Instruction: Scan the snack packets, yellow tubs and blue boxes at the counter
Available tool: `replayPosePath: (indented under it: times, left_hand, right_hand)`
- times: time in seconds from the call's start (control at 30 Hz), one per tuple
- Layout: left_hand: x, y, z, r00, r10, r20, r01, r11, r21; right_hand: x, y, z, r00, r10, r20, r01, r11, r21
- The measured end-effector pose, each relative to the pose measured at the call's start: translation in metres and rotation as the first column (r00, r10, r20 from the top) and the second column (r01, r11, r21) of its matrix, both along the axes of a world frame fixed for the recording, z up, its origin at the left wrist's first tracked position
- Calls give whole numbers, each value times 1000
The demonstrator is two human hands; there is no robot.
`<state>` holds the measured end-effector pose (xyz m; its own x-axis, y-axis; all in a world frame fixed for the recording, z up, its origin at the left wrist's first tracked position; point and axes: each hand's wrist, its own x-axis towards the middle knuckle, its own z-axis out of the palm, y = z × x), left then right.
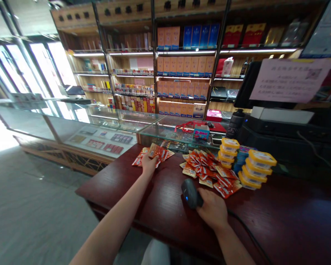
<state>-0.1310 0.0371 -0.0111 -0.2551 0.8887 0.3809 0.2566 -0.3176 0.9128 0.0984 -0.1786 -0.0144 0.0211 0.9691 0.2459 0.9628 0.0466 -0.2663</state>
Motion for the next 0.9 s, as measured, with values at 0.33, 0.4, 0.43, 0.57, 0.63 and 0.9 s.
replayPosePath:
  times: [0.33,0.4,0.43,0.57,0.63,0.9]
  left_hand:
    - [16,-42,-31,993,-120,17,120,993,10]
    - [17,-41,-30,991,-123,49,123,992,1]
    - [17,-40,-31,990,-124,60,125,992,-2]
    - [17,-41,-31,986,-146,86,146,989,3]
    - [17,-42,-31,981,-160,107,160,987,14]
    - [15,-43,-31,987,-158,39,157,987,26]
  right_hand:
    - [1,1,-8,1000,6,-17,-6,1000,25]
    - [-2,1,-3,999,-16,-30,16,1000,9]
    - [-5,1,1,998,-31,-57,31,1000,1]
    - [-19,6,17,931,28,-365,-8,998,55]
    - [-27,9,24,839,136,-527,-79,988,129]
    - [-47,10,40,749,221,-624,-146,974,171]
